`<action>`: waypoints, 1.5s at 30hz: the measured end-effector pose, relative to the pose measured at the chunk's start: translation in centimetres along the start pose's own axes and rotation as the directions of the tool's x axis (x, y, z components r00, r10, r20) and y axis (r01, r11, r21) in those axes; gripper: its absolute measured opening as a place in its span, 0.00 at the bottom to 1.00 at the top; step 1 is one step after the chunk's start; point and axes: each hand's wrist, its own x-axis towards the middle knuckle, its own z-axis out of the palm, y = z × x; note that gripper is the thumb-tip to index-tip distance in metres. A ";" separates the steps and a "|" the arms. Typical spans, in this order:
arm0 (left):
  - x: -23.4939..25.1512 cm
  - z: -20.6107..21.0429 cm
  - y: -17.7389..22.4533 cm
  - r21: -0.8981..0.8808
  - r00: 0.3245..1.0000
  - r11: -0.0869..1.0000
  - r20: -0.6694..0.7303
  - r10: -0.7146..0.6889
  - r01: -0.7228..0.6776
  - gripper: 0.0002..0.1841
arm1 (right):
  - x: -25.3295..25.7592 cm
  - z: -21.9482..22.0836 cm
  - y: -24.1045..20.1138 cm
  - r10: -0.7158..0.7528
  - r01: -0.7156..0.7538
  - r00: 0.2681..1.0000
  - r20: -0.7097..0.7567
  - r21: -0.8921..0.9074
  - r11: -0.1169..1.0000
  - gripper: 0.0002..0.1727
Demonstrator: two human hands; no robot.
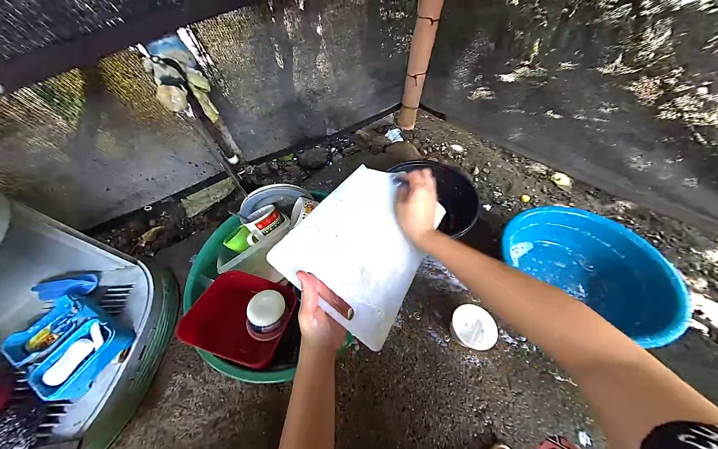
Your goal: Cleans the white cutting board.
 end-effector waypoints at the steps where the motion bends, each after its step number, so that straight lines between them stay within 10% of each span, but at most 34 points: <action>1: 0.2 -0.1 -0.2 0.011 0.999 1.000 -0.051 0.012 -0.011 0.35 | -3.3 0.5 -2.0 -0.081 0.079 0.996 0.040 0.060 0.995 0.14; 7: 1.3 -0.6 -0.9 0.076 0.957 0.994 -0.273 0.096 -0.078 0.38 | -12.5 0.9 -7.6 -0.417 0.351 0.875 0.245 0.273 0.896 0.13; 12: 0.4 -0.1 0.8 0.090 0.984 0.988 -0.121 0.132 -0.122 0.34 | 1.0 -0.7 -0.4 -0.003 0.006 0.999 0.047 -0.069 0.998 0.18; 15: 0.3 0.0 1.5 0.135 0.984 0.982 -0.096 0.149 -0.135 0.49 | 5.1 -2.9 1.5 0.190 -0.192 0.981 -0.035 -0.047 0.980 0.21; 20: 1.1 -0.3 -0.1 0.114 0.779 0.981 -0.625 -0.050 0.154 0.37 | 7.5 -6.7 -2.5 0.268 -0.184 0.927 -0.263 0.305 0.934 0.26; 23: -0.2 -2.4 -0.8 -0.207 0.821 0.877 -0.311 -0.479 0.433 0.47 | 9.5 -8.4 -4.8 0.277 -0.021 0.927 -0.252 0.702 0.712 0.23; 26: -0.4 -5.3 -1.4 -0.599 0.945 0.740 0.103 -0.310 0.307 0.24 | 10.4 -10.6 -5.4 0.118 -0.246 0.969 0.215 0.855 0.456 0.23; 29: -0.5 -5.4 0.5 -0.318 0.991 0.947 -0.102 -0.089 0.052 0.12 | 10.5 -11.3 -5.0 0.102 -0.482 0.837 0.538 0.636 0.603 0.22; 32: -0.6 -3.9 0.9 -0.231 0.993 0.968 -0.029 -0.112 0.102 0.16 | 7.1 -8.4 -6.5 0.136 -0.475 0.822 0.553 0.535 0.699 0.20; 35: -0.6 -2.7 0.0 -0.193 0.993 0.974 0.034 -0.114 0.119 0.21 | -3.0 -3.3 -10.2 -0.140 -0.123 0.879 0.457 0.500 0.857 0.17; 38: -1.3 -1.7 -0.4 -0.141 0.993 0.983 -0.004 -0.117 0.116 0.18 | -9.6 -0.3 -11.3 -0.530 0.415 0.710 0.463 0.333 0.847 0.23; 41: -2.2 -0.8 -0.2 -0.063 0.987 0.985 0.027 -0.159 0.161 0.33 | -4.1 1.6 -7.6 -0.539 0.500 0.801 0.262 0.203 0.842 0.21; 45: -3.3 0.7 -0.3 -0.061 0.980 0.979 0.060 -0.190 0.194 0.34 | 4.3 0.7 -4.4 -0.161 0.161 0.979 0.126 0.012 0.987 0.20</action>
